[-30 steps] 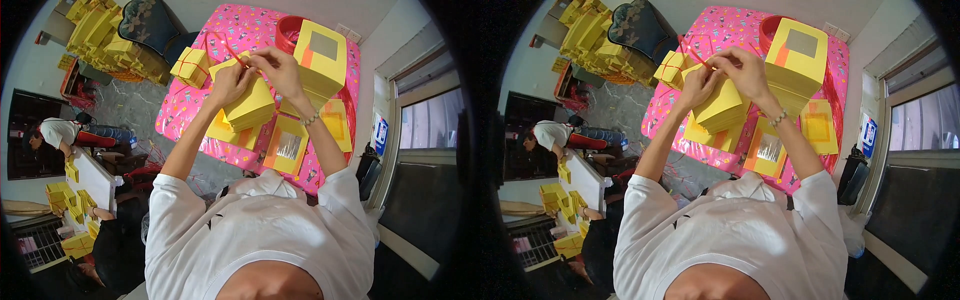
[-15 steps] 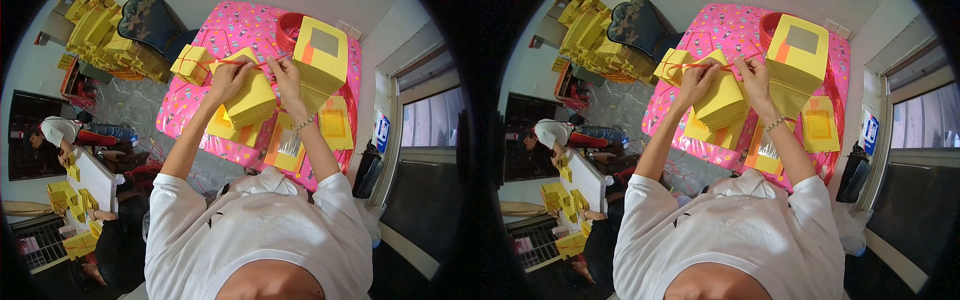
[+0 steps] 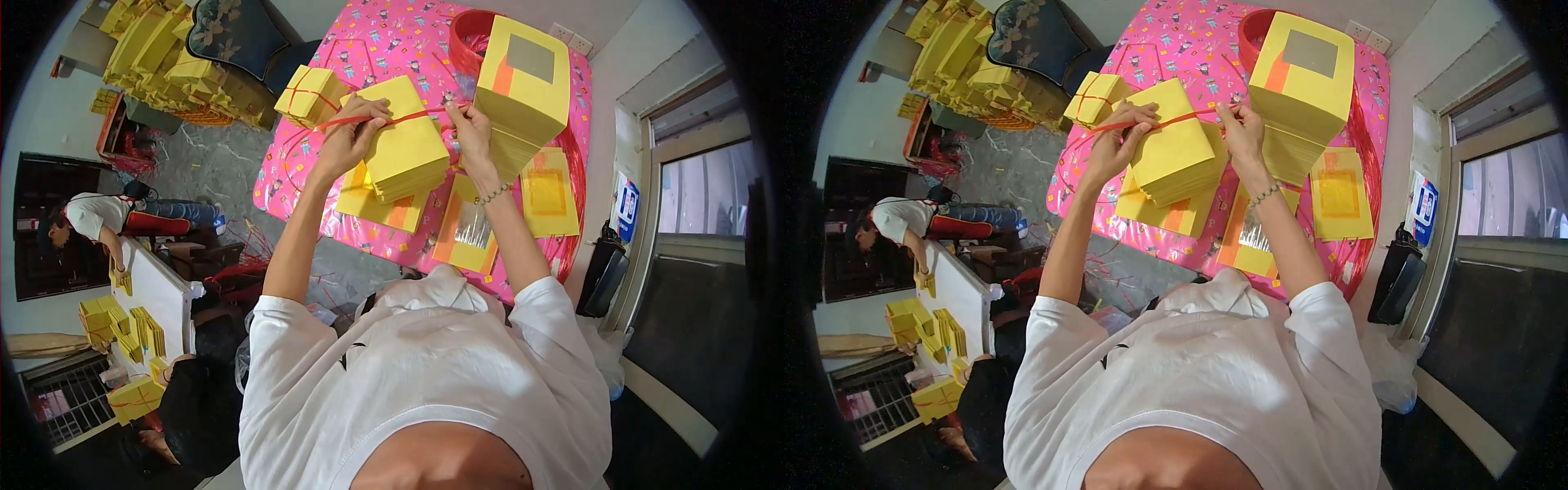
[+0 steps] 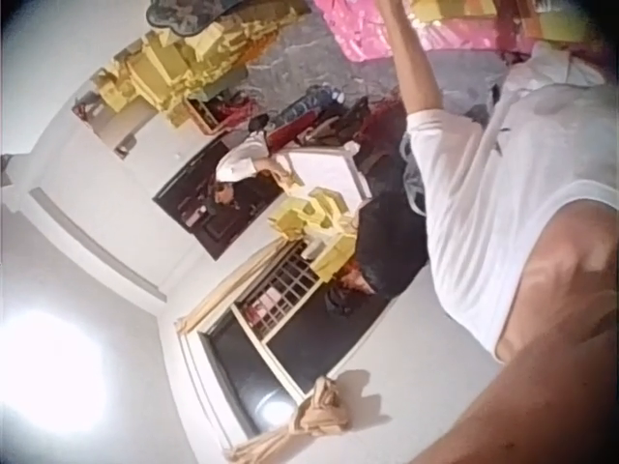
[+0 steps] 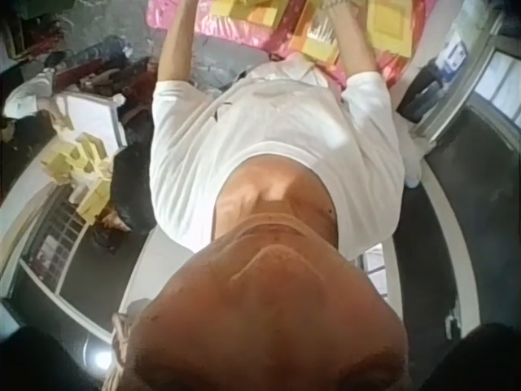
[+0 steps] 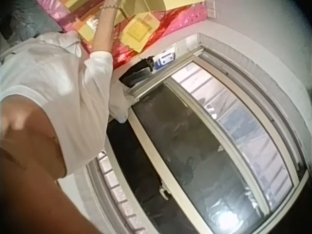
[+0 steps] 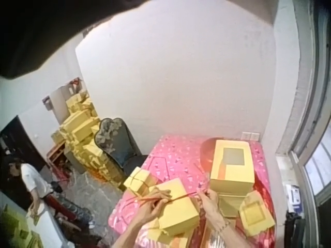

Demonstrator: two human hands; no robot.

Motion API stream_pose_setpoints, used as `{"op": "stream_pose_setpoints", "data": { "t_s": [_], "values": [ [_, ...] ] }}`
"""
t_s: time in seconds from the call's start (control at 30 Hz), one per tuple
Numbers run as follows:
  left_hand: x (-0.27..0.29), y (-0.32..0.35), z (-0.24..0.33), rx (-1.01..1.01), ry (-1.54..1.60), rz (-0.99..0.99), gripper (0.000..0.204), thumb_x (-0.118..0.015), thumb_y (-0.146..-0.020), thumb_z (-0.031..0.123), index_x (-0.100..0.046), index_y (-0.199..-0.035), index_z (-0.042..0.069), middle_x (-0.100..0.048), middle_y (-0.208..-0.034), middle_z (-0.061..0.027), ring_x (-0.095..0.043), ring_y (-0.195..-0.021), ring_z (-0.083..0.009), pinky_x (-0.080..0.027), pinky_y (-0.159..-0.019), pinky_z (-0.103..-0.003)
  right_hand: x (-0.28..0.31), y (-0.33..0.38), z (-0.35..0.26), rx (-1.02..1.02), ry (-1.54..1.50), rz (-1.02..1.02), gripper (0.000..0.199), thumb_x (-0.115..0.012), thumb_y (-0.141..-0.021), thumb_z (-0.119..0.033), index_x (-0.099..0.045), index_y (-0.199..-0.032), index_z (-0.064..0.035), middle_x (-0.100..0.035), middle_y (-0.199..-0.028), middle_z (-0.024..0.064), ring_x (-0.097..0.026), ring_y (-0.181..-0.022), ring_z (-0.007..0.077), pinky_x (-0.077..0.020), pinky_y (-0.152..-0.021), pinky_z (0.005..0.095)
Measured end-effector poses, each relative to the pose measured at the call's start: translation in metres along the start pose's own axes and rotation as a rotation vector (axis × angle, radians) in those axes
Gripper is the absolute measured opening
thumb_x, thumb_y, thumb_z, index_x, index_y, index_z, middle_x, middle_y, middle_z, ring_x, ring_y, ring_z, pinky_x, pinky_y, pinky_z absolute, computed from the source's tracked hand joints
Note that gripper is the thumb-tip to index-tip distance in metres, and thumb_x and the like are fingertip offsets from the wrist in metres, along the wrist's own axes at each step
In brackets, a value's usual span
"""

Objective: Bundling stacks of yellow paper sheets using red string.

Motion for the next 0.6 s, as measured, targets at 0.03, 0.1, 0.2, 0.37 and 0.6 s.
{"op": "stream_pose_setpoints", "data": {
  "t_s": [0.03, 0.1, 0.2, 0.37, 0.6],
  "values": [
    [0.000, 0.001, 0.001, -0.017, -0.030, -0.005, 0.009, -0.055, -0.090, 0.005, -0.060, -0.092, -0.001, -0.061, -0.100, -0.0128, -0.057, -0.108, -0.0275, -0.045, -0.088, -0.036, 0.000, -0.001, 0.003, -0.026, 0.018, -0.005, 0.022, -0.066, -0.085, -0.021, -0.061, -0.072, -0.0040, -0.054, -0.063, -0.0014, -0.045, -0.056, 0.0055, -0.0363, -0.052, 0.0215],
    [-0.001, 0.001, 0.001, -0.023, -0.043, -0.004, 0.009, -0.054, -0.090, 0.005, -0.060, -0.092, -0.001, -0.060, -0.100, -0.0131, -0.057, -0.108, -0.0276, -0.045, -0.088, -0.036, 0.002, -0.003, 0.002, -0.011, 0.005, -0.008, 0.022, -0.066, -0.085, -0.021, -0.061, -0.072, -0.0038, -0.054, -0.063, -0.0012, -0.046, -0.057, 0.0057, -0.0367, -0.053, 0.0214],
    [0.000, 0.003, 0.001, -0.020, -0.051, 0.011, 0.008, -0.054, -0.090, 0.005, -0.059, -0.091, -0.001, -0.060, -0.099, -0.0135, -0.058, -0.108, -0.0277, -0.045, -0.088, -0.035, 0.003, 0.005, -0.004, 0.011, -0.048, -0.023, 0.021, -0.066, -0.086, -0.020, -0.062, -0.074, -0.0033, -0.055, -0.065, -0.0015, -0.047, -0.059, 0.0053, -0.0371, -0.055, 0.0211],
    [0.003, 0.003, 0.002, 0.023, -0.017, 0.042, 0.007, -0.055, -0.090, 0.004, -0.058, -0.090, -0.003, -0.059, -0.096, -0.0136, -0.058, -0.107, -0.0272, -0.047, -0.086, -0.034, 0.017, 0.029, -0.030, 0.166, -0.093, 0.041, 0.017, -0.066, -0.086, -0.017, -0.063, -0.078, -0.0023, -0.055, -0.067, -0.0036, -0.046, -0.063, 0.0031, -0.0364, -0.057, 0.0200],
    [-0.002, 0.002, -0.003, -0.012, -0.013, 0.047, 0.009, -0.055, -0.090, 0.005, -0.058, -0.089, -0.003, -0.060, -0.096, -0.0131, -0.059, -0.106, -0.0266, -0.048, -0.085, -0.034, 0.013, 0.125, -0.038, 0.118, -0.215, 0.075, 0.017, -0.066, -0.086, -0.021, -0.063, -0.084, -0.0042, -0.054, -0.067, -0.0043, -0.045, -0.061, 0.0031, -0.0369, -0.056, 0.0203]
  ]
}}
Point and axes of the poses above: each hand's wrist, its own y-axis away from the middle knuckle, its own x-axis out of the back of the hand, z = x × y, the point moved 7 cm from there along -y, towards the middle knuckle
